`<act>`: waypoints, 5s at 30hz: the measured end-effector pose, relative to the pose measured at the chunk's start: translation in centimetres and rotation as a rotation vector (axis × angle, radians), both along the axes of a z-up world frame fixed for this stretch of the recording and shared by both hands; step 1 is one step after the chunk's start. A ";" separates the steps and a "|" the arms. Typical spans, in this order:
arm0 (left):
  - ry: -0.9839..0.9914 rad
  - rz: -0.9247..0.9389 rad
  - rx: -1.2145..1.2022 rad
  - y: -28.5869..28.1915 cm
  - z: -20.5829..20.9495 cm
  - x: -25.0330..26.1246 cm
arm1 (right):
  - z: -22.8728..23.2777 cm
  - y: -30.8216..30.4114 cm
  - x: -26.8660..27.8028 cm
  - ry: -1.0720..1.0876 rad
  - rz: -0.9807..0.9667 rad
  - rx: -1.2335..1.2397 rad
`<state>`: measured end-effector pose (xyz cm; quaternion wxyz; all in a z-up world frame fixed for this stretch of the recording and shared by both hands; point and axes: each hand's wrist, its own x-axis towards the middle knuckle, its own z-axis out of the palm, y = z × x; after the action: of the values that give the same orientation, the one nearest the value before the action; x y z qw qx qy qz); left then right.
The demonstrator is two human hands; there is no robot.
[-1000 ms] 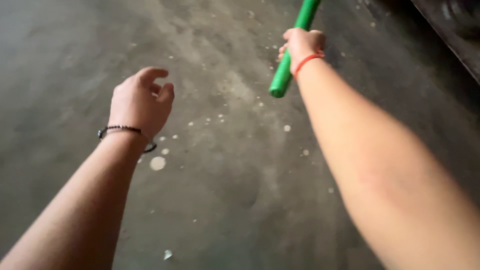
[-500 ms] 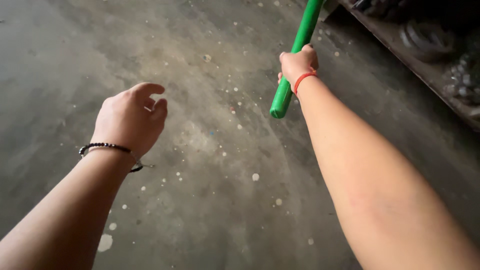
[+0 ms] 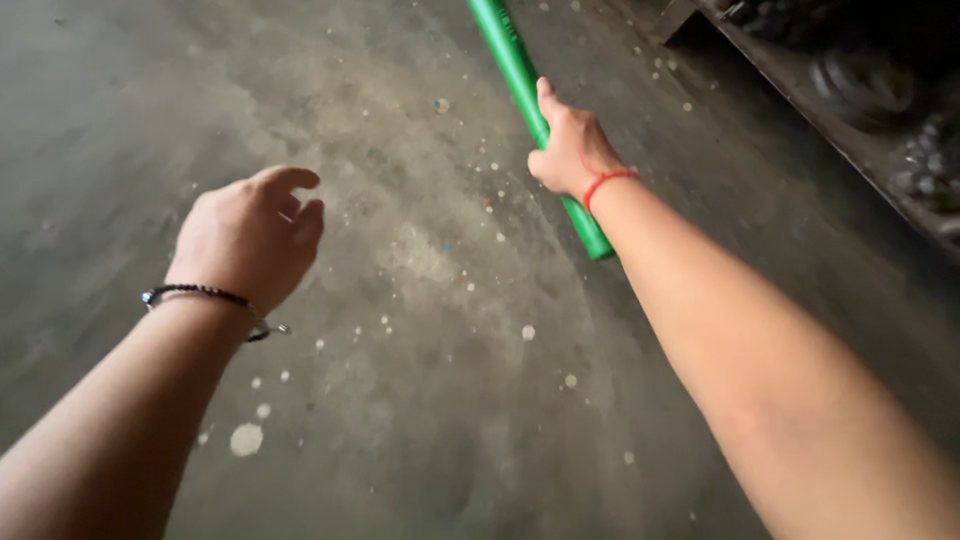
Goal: The person sweeps the floor using a broom, moving dust and debris across the concrete surface.
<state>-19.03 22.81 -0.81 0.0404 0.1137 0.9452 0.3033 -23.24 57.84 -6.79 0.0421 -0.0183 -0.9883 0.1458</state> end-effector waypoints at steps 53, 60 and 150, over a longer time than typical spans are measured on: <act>0.321 0.255 0.117 -30.8 7.2 14.0 | 8.6 -47.1 22.1 -0.188 -0.031 -0.414; 0.189 0.304 0.163 -30.5 8.2 15.2 | 13.0 -40.9 22.1 0.163 -0.005 -0.335; -0.183 -0.309 -0.637 -27.7 9.3 18.0 | 4.9 -44.2 16.4 0.273 -0.916 -0.626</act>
<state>-1.07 -4.85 8.52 0.2036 0.2094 0.9564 -0.0071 -6.82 13.66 -1.93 0.2207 -0.4376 -0.7747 0.3995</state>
